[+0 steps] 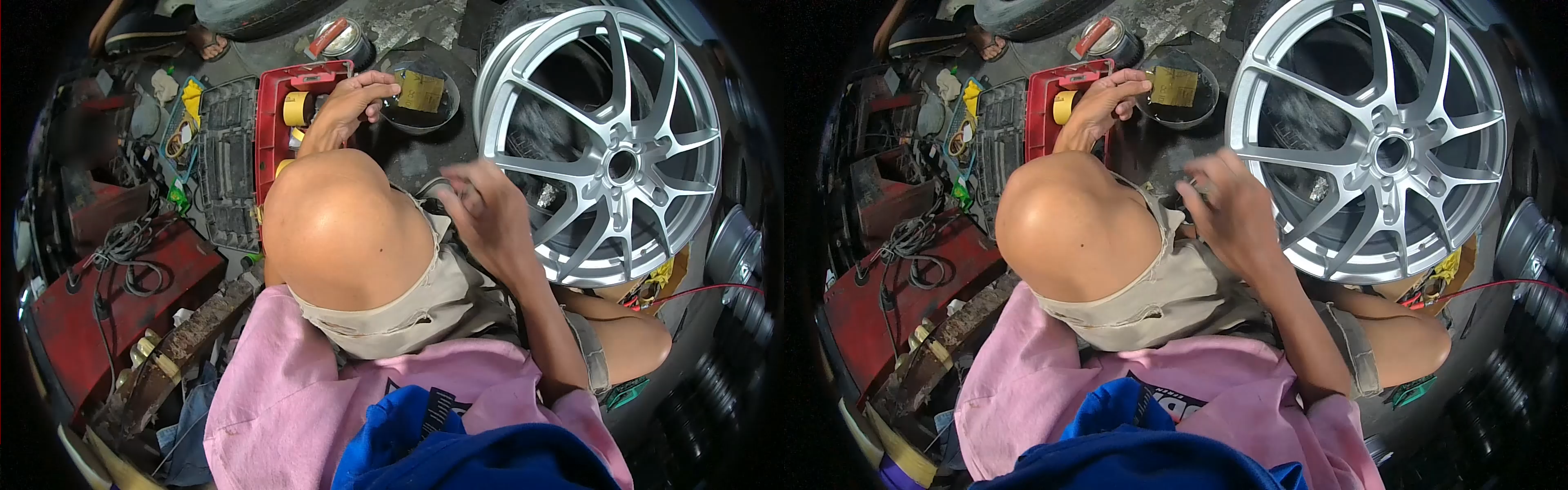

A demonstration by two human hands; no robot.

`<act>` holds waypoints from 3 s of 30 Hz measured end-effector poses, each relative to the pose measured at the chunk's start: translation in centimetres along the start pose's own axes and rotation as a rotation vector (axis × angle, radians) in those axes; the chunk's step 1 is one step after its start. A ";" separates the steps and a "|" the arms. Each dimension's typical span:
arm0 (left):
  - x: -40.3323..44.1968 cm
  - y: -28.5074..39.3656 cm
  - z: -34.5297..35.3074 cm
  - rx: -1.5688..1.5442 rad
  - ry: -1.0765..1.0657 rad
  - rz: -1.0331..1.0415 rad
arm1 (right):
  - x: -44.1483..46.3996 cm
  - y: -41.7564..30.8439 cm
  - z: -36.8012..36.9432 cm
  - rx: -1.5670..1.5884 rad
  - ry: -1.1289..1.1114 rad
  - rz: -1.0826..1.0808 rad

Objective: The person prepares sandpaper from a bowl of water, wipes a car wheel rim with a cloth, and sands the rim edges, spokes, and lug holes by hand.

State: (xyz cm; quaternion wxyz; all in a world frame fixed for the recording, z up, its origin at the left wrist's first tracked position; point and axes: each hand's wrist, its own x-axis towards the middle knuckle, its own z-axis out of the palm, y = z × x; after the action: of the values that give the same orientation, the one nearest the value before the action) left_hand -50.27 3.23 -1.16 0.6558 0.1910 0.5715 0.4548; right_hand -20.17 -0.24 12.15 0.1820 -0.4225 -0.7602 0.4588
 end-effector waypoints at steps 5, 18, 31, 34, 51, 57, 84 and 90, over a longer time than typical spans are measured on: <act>-2.2 1.1 0.7 -0.059 0.040 0.035 | 7.8 0.2 5.5 -0.125 0.205 -0.145; -3.5 1.0 0.5 -0.151 -0.023 0.004 | 12.6 4.4 7.9 0.294 0.222 0.089; -3.1 -0.2 -1.1 -0.169 0.100 0.077 | 12.8 5.7 9.5 0.717 0.420 0.397; -3.0 -0.5 -1.0 -0.159 0.135 0.099 | 12.8 5.8 9.5 0.743 0.426 0.400; -3.1 -0.2 1.6 -0.022 0.297 0.159 | 12.4 6.2 9.9 0.437 0.402 0.178; -3.2 -0.2 0.5 -0.019 0.241 0.152 | 12.3 6.2 9.5 0.610 0.359 0.367; -2.6 -0.9 1.4 0.088 0.260 0.201 | 10.1 7.0 9.8 0.398 0.448 0.030; -2.5 -1.0 1.7 0.150 0.231 0.167 | 9.7 6.6 9.6 0.319 0.422 -0.063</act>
State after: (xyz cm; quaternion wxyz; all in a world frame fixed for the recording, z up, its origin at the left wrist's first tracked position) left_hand -48.11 1.09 -0.03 0.5295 0.2325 0.6577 0.4826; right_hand -29.03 3.81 0.56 0.4148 -0.4508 -0.6364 0.4688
